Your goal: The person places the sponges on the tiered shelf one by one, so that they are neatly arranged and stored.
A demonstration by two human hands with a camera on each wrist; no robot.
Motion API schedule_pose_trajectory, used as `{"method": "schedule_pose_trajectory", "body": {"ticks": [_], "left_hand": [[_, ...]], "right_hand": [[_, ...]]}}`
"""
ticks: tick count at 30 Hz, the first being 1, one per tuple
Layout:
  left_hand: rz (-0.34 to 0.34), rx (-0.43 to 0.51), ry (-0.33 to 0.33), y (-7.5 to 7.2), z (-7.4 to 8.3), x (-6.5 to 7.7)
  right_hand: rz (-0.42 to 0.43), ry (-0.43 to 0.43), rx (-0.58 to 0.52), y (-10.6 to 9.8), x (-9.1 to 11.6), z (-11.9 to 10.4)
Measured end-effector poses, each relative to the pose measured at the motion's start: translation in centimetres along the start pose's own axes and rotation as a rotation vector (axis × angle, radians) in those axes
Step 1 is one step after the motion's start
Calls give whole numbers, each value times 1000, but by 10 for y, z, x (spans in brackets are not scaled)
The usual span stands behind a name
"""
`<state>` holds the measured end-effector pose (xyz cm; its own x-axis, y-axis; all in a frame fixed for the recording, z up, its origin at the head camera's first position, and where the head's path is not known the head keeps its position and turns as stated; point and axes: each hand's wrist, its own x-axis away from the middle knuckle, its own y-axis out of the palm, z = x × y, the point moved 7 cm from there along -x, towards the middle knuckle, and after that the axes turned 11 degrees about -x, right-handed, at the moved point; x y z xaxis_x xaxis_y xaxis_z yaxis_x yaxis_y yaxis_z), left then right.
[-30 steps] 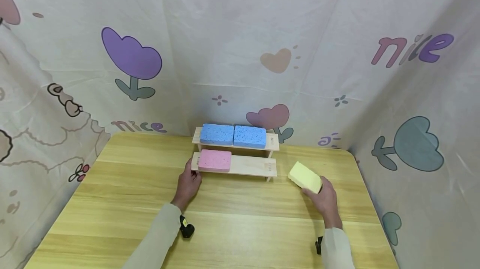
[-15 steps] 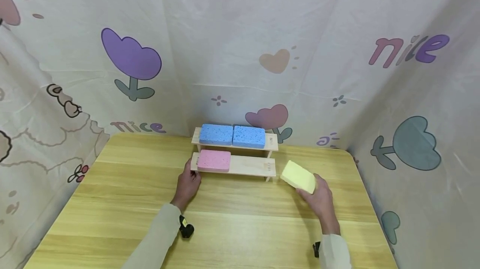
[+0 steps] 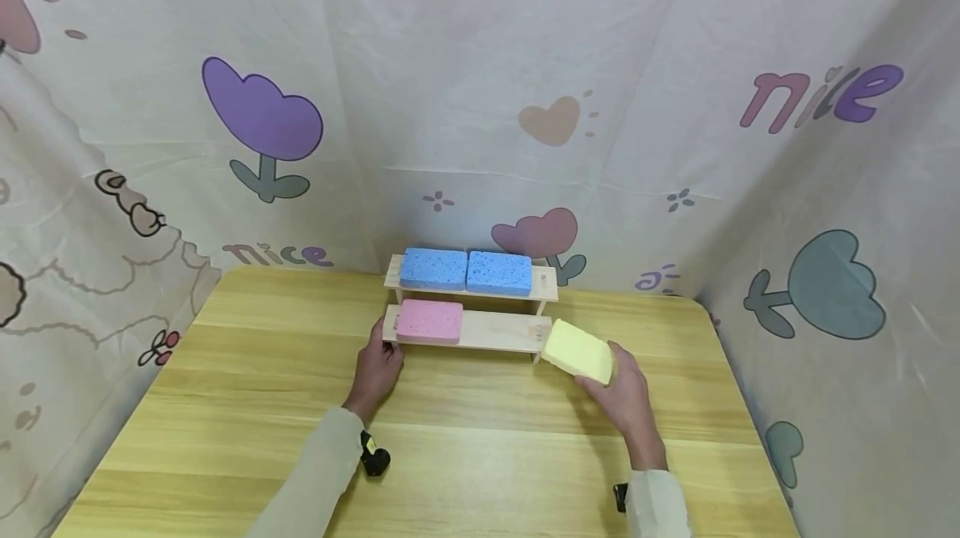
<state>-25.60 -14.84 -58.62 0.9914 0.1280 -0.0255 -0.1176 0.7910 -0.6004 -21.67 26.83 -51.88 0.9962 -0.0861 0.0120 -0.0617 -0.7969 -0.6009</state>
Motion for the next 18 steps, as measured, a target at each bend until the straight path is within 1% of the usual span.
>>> {"method": "schedule_pose_trajectory", "body": {"ticks": [3, 7, 12, 18], "left_hand": [[-3, -1, -4, 1, -1, 0], [-15, 1, -7, 3, -2, -1], [-20, 0, -2, 2, -1, 0], [-12, -4, -11, 1, 0, 0]], "right_hand": [[-10, -5, -10, 4, -3, -3], [-51, -4, -17, 12, -8, -8], [-105, -23, -31, 24, -13, -19], [-141, -47, -47, 38, -20, -34]]}}
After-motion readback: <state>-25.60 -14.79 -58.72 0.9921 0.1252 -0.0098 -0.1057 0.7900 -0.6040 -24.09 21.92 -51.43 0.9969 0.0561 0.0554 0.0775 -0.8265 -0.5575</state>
